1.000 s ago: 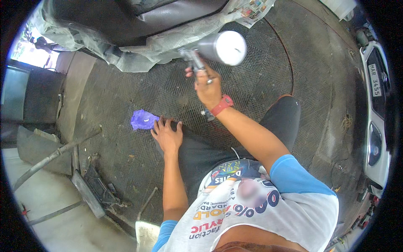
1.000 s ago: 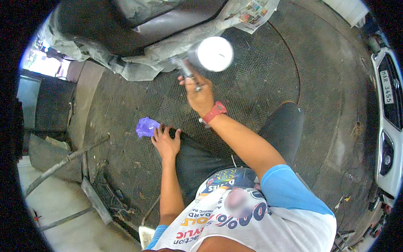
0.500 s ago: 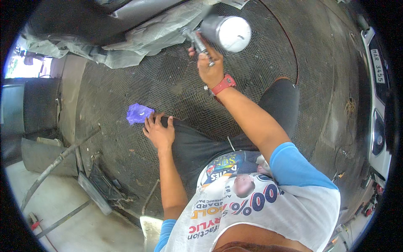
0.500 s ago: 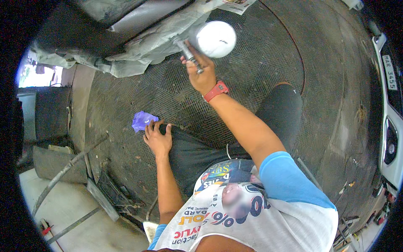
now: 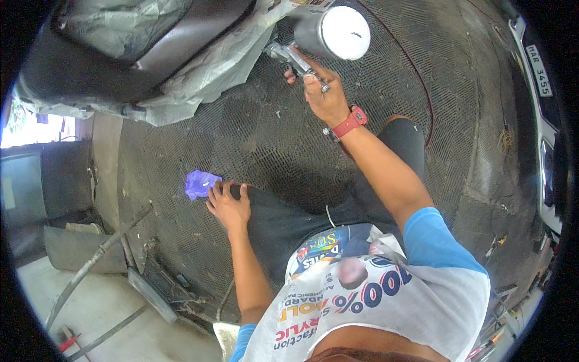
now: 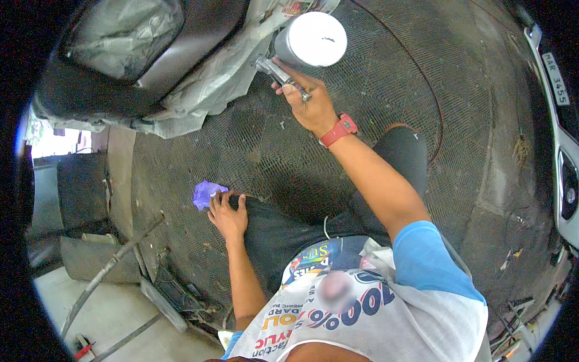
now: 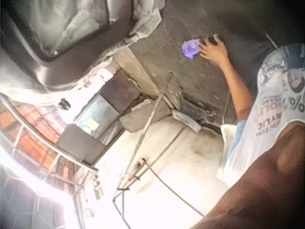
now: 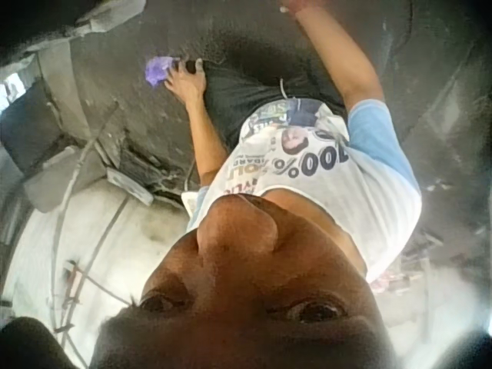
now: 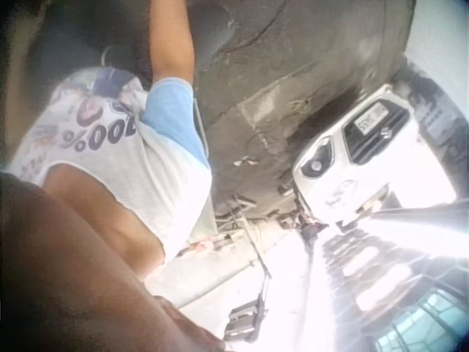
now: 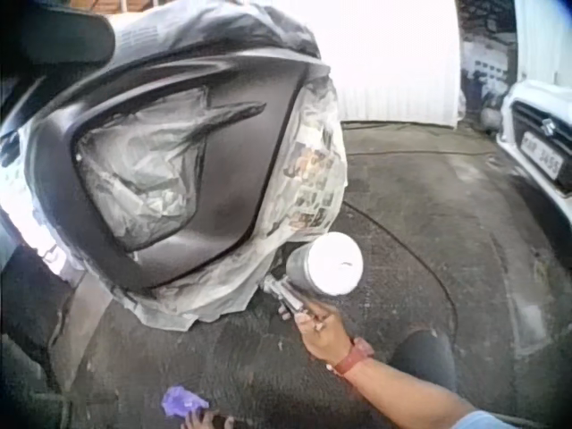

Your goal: The person uses a spray gun to apply a coat of paint to a car bumper that is covered with newspaper and plastic sheeting. The person moves around the bumper to ensure even coverage on the front and side edges.

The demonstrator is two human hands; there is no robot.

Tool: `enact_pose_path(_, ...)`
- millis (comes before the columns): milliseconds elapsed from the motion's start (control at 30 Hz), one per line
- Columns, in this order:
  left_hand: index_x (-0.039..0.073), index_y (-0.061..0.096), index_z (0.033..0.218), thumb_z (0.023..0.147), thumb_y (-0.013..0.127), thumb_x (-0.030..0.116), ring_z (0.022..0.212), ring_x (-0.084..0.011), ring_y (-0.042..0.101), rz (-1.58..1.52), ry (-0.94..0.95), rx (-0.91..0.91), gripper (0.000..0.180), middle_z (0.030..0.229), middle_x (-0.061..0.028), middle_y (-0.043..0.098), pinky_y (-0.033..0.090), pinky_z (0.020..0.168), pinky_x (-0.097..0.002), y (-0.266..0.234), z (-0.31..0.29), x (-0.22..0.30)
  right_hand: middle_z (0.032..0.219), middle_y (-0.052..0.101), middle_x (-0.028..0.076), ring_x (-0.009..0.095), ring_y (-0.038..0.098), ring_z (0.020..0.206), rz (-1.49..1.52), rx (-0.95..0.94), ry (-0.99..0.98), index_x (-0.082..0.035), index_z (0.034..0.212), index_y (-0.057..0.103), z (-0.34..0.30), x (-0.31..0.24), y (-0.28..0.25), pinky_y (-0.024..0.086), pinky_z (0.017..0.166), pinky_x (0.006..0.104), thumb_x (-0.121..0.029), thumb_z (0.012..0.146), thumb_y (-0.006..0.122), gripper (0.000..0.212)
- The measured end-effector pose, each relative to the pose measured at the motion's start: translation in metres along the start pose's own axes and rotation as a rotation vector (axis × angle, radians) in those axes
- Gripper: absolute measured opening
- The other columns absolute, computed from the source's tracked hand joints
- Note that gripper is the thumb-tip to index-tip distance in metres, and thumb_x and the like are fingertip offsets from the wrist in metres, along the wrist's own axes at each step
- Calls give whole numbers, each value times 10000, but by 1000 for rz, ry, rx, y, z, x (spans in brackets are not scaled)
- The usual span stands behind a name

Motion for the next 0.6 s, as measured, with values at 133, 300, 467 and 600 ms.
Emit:
enact_pose_path(133, 148, 718, 1221, 905, 760, 403, 1476, -434, 407, 26, 20, 17, 408, 1525, -165, 546, 259, 1212, -645, -3, -1, 15, 971, 745, 84, 120, 657, 821, -35, -1, 46, -32, 1481, 593, 30, -17, -32, 563, 801, 299, -229, 1079, 542, 451)
enact_pose_path(300, 124, 724, 1234, 915, 742, 405, 1498, -439, 369, 26, 7, -24, 425, 1545, -172, 516, 228, 1235, -637, -9, -6, 28, 958, 764, 50, 67, 623, 630, -190, 84, -149, -22, 1360, 656, 103, -49, -88, 486, 518, 228, -464, 1110, 459, 544)
enact_pose_path(467, 128, 719, 1214, 911, 746, 395, 1485, -443, 386, 41, 46, 9, 405, 1528, -170, 530, 251, 1229, -631, -14, -10, 48, 891, 754, 78, 117, 650, 684, -364, 148, -69, -2, 1215, 695, 176, -95, -149, 515, 564, 295, -478, 1123, 422, 557)
enact_pose_path(600, 138, 710, 1220, 904, 758, 371, 1477, -441, 400, 55, 35, 39, 395, 1520, -167, 541, 263, 1221, -624, -26, -19, 53, 1050, 766, 194, 274, 684, 987, -395, 238, -418, 37, 1299, 652, 234, -133, -174, 516, 920, 423, -443, 1128, 406, 565)
Point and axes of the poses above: each hand's wrist, its own z-axis towards the middle knuckle, its own y-axis out of the palm, x = y × z, the point moved 8 cm from there along z, towards the middle knuckle
